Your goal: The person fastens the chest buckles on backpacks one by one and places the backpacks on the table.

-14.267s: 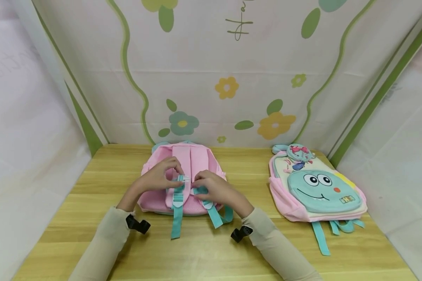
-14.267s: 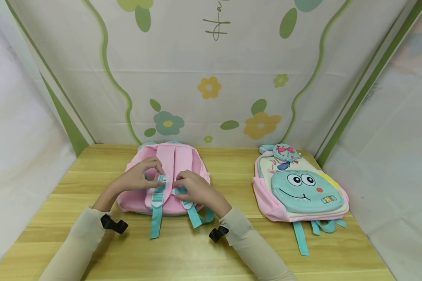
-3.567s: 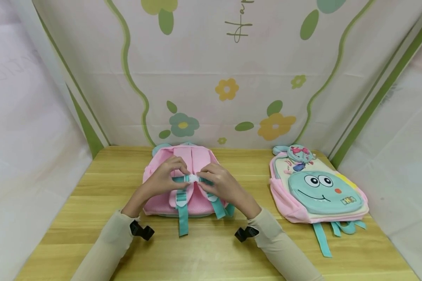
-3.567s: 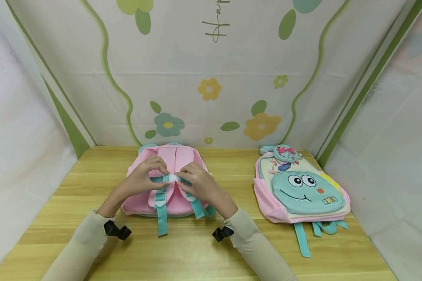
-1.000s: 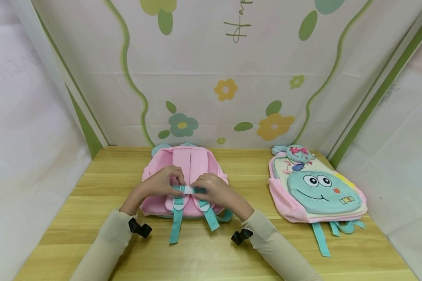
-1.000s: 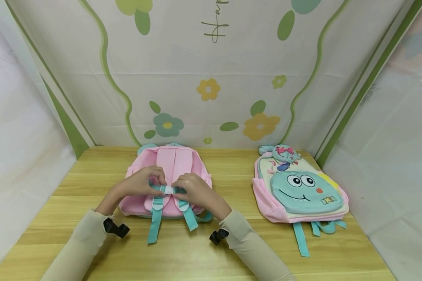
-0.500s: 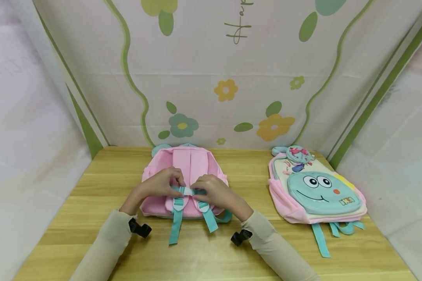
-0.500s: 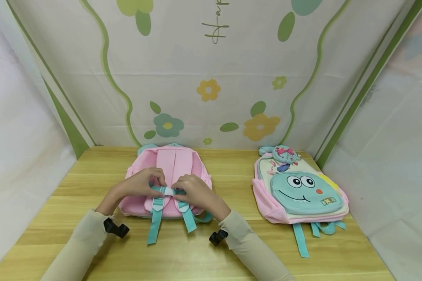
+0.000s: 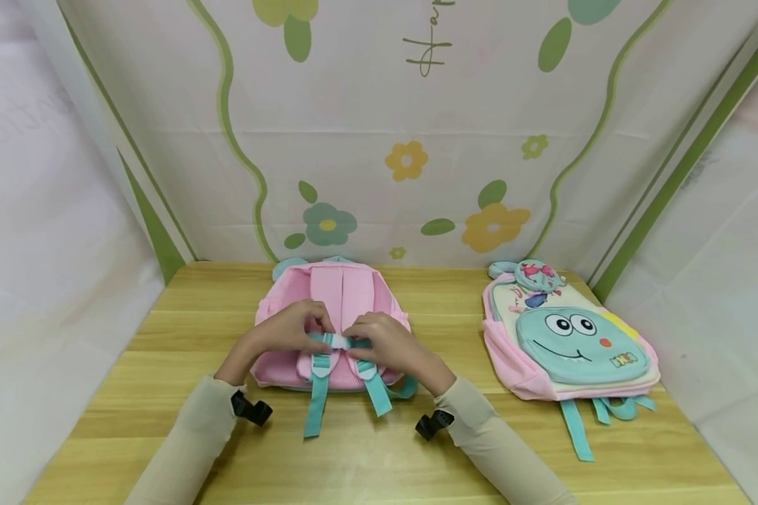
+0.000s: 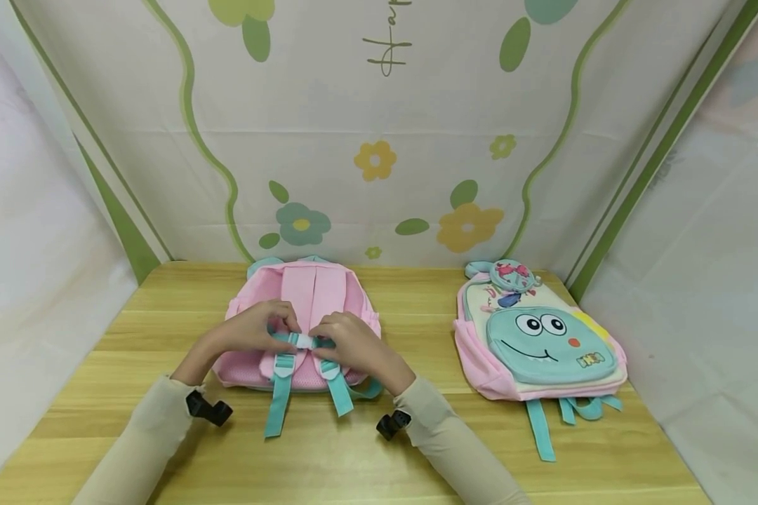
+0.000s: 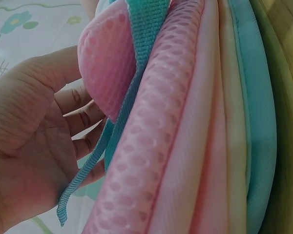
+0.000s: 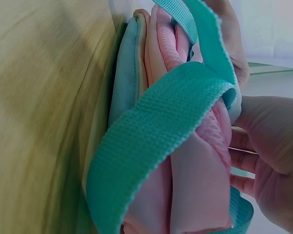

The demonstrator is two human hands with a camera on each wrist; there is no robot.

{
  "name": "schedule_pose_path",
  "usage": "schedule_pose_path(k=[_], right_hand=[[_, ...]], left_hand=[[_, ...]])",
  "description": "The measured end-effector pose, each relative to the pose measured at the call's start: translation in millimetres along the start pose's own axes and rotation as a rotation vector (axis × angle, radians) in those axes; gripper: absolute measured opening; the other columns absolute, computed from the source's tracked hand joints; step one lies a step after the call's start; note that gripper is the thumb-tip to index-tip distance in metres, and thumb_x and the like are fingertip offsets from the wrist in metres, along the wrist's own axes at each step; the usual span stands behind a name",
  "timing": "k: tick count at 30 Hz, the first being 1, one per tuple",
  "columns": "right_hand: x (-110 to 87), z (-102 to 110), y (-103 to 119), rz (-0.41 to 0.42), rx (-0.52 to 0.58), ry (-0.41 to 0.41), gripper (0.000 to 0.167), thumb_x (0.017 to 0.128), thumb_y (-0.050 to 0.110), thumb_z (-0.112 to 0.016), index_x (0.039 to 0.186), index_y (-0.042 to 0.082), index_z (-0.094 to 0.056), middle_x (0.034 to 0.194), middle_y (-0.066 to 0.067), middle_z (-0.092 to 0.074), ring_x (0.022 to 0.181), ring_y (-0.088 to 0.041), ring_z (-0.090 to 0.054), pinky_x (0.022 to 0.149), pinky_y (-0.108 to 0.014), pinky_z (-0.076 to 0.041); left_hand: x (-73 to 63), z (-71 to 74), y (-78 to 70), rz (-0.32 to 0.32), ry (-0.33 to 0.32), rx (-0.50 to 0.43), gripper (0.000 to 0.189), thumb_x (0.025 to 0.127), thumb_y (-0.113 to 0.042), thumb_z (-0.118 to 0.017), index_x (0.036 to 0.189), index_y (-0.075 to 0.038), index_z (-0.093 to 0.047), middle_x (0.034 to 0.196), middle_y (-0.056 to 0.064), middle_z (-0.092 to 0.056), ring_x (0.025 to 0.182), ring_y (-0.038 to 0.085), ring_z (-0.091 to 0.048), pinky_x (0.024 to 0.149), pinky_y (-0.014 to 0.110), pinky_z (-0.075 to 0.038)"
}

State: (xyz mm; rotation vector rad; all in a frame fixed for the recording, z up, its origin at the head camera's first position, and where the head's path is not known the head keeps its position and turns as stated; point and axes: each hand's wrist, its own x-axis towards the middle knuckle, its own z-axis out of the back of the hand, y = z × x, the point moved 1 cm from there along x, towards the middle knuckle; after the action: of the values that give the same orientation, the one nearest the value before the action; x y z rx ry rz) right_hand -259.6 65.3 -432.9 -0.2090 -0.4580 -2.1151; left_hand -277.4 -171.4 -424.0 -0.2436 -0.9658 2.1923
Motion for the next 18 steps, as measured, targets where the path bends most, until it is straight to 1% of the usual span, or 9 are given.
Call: schedule_pose_path(k=[5,10,14,18], right_hand=[[-0.7,0.6,-2.0,0.005,0.022,-0.007,0.026,0.091,0.023,-0.079,0.112,0.008,-0.077,0.101,-0.001,-0.076,0.091,-0.013,-0.068,0.083,-0.025,-0.055],[-1.2,0.8,-3.3,0.009,0.036,-0.013,0.027,0.091,0.023,-0.079,0.113,0.008,-0.077,0.101,-0.002,-0.076,0.09,-0.013,-0.068,0.082,-0.025,-0.055],[-1.0,1.2,-3.2,0.015,0.045,-0.015,0.028,0.09,0.022,-0.079,0.113,0.007,-0.076,0.102,-0.003,-0.076,0.091,-0.013,-0.068,0.083,-0.025,-0.055],[-0.7,1.5,-3.1,0.014,0.05,-0.013,0.029,0.09,0.023,-0.079,0.114,0.007,-0.076,0.102,-0.003,-0.076,0.091,-0.013,-0.068,0.083,-0.024,-0.055]], left_hand=[[0.3,0.2,-4.1,-0.013,-0.004,0.009,0.019,0.081,-0.019,-0.087,0.092,-0.013,-0.073,0.095,-0.002,-0.069,0.091,0.019,-0.061,0.083,0.033,-0.053],[1.5,0.3,-5.9,-0.007,-0.009,0.012,0.02,0.081,-0.019,-0.087,0.094,-0.015,-0.073,0.095,-0.005,-0.069,0.092,0.016,-0.06,0.086,0.032,-0.052],[1.6,0.3,-6.3,-0.005,-0.011,0.009,0.021,0.081,-0.018,-0.087,0.095,-0.016,-0.073,0.096,-0.006,-0.07,0.095,0.016,-0.061,0.089,0.034,-0.052],[1.1,0.1,-7.5,-0.019,-0.015,0.006,0.022,0.081,-0.019,-0.087,0.097,-0.016,-0.073,0.097,-0.006,-0.07,0.097,0.017,-0.063,0.091,0.038,-0.053]])
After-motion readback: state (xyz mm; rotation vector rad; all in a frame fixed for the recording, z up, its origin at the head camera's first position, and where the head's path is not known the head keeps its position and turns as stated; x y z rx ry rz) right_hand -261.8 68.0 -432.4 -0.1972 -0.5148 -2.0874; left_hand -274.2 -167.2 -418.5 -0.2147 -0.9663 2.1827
